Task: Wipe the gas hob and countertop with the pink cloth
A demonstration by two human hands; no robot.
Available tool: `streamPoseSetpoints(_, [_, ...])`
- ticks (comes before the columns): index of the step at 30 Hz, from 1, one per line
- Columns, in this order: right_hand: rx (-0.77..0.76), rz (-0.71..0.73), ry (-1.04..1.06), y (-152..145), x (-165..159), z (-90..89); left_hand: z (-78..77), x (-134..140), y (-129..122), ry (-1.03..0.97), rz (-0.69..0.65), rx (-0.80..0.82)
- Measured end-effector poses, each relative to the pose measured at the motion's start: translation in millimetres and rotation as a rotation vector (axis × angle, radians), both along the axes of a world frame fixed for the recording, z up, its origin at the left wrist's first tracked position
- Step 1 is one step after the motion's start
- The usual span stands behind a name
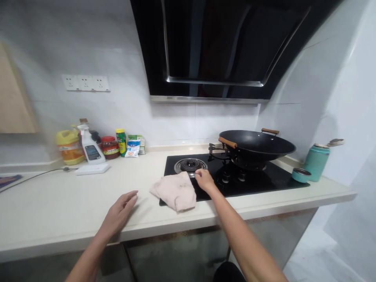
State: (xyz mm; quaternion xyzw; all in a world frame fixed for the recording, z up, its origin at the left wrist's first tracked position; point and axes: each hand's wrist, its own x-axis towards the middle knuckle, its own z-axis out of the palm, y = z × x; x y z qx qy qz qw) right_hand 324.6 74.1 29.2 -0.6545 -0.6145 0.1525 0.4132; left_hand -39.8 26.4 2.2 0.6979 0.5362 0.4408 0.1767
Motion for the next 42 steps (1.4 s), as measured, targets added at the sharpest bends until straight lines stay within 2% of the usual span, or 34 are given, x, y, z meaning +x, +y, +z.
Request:
streamPoseSetpoints(3, [0.024,-0.042,-0.035,-17,35,-14.3,-1.7,4,1,0.044,-0.026,0.035])
streamPoseSetpoints(6, [0.064,0.005,-0.142,-39,42,-31.7,4.0,21,3,0.116,-0.073,0.105])
streamPoseSetpoints(10, [0.142,0.028,-0.436,-56,29,-50.4,27.5,74,8,0.337,-0.140,0.129])
streamPoseSetpoints(14, [0.168,0.018,-0.523,-59,23,-59.6,45.3,141,20,0.590,-0.208,-0.049])
streamPoseSetpoints(16, [0.198,0.022,-0.504,-58,25,-63.0,43.7,168,23,0.687,-0.213,-0.128])
streamPoseSetpoints(17, [0.216,0.022,-0.471,-57,27,-64.6,40.2,179,23,0.713,-0.192,-0.117])
streamPoseSetpoints(20, [0.251,0.008,-0.315,-55,34,-67.3,25.0,197,12,0.735,-0.169,-0.010])
streamPoseSetpoints(23, [0.250,0.027,-0.210,-54,38,-66.1,13.2,200,-7,0.721,-0.200,0.117])
streamPoseSetpoints(27, [0.203,0.046,-0.187,-57,39,-63.0,12.8,190,-19,0.708,-0.232,0.184])
streamPoseSetpoints(32, [0.183,0.047,-0.281,-61,35,-63.5,21.8,152,-9,0.709,-0.234,0.109])
streamPoseSetpoints(38, [0.197,0.047,-0.301,-64,32,-64.9,16.4,61,-3,0.701,-0.114,-0.021])
streamPoseSetpoints(42, [0.201,0.043,-0.309,-64,32,-66.4,11.1,-12,-2,0.759,0.075,-0.065])
